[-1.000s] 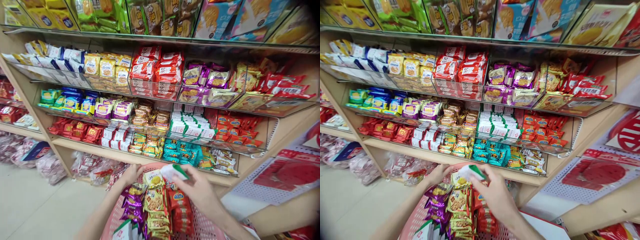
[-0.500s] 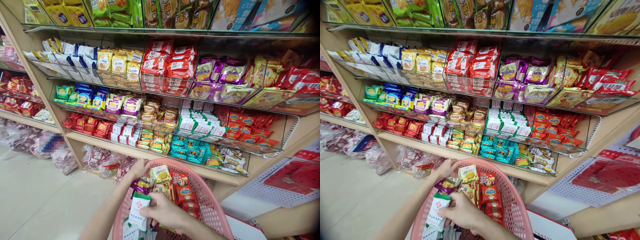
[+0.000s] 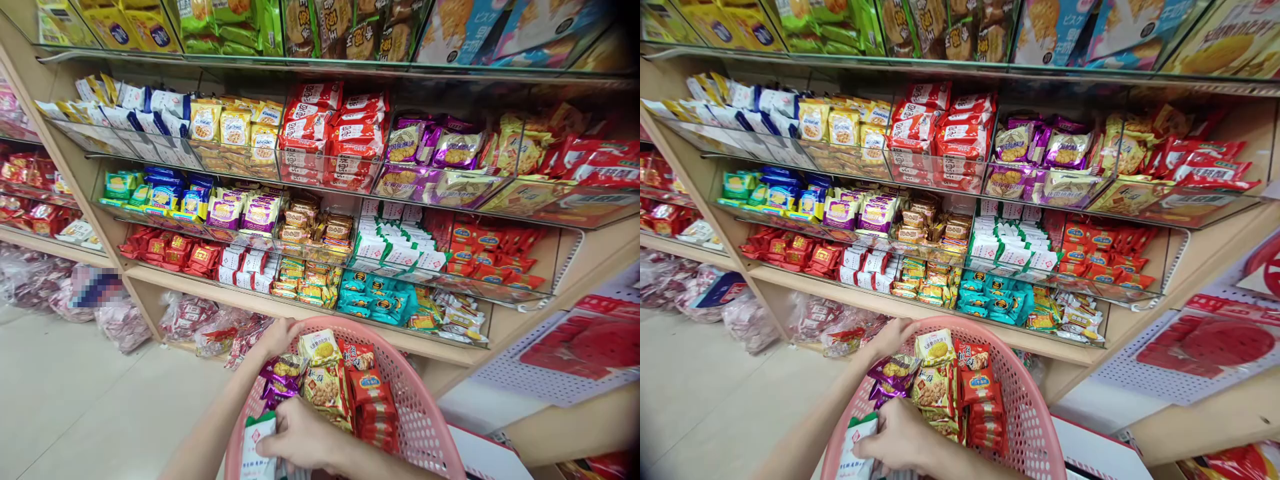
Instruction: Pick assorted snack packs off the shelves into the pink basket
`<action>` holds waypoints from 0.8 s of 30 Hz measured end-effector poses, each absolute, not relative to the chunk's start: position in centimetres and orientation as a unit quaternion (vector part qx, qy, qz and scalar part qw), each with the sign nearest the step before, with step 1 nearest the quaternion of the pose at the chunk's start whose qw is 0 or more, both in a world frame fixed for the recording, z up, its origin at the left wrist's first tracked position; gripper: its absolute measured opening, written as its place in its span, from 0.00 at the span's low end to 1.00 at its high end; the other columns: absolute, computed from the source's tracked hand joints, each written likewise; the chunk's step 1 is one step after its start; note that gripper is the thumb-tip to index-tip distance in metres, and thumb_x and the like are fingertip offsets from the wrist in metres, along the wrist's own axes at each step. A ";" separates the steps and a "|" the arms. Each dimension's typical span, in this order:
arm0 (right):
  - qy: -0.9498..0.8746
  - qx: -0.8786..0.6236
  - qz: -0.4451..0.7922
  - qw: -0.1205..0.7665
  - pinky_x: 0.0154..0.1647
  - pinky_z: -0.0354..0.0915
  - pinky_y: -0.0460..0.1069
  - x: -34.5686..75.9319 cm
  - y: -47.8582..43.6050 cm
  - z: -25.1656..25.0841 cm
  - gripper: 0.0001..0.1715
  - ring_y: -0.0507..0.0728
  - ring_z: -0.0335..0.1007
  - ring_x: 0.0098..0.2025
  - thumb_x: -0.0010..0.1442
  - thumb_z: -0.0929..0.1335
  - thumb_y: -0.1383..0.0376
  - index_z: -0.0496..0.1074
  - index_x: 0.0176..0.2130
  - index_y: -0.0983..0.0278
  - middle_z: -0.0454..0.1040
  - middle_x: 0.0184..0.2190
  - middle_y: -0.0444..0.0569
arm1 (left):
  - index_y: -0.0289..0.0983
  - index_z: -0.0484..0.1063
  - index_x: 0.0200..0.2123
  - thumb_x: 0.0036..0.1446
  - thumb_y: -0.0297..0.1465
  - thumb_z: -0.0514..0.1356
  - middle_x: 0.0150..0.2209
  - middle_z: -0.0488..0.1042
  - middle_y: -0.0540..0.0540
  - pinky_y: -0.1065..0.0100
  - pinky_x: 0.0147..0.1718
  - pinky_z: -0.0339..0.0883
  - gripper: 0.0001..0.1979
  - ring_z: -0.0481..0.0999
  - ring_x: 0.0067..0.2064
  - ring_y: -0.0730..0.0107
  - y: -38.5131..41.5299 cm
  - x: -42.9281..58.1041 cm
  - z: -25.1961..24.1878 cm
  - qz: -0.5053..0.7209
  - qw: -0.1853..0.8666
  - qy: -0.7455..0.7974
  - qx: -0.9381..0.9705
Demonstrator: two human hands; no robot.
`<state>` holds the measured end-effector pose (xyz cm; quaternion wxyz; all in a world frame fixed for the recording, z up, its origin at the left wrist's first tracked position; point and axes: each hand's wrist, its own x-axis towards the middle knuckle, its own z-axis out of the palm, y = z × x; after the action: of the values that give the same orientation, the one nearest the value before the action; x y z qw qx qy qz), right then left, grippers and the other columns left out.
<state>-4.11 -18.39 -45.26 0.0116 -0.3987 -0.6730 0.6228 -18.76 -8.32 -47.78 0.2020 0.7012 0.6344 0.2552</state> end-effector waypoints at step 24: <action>-0.807 -0.510 0.292 0.054 0.35 0.62 0.52 -4.4 -19.5 -45.1 0.21 0.66 0.72 0.37 0.47 0.66 0.51 0.76 0.33 0.63 0.76 0.32 0.56 | 0.36 0.73 0.38 0.58 0.44 0.44 0.35 0.77 0.44 0.70 0.36 0.60 0.24 0.73 0.36 0.65 -8.6 -18.7 -47.1 0.283 0.236 0.610 0.702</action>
<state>-4.42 -19.45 -45.12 0.0536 -0.5098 -0.8073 0.2923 -18.66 -8.63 -47.11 0.2362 0.7015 0.6098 0.2832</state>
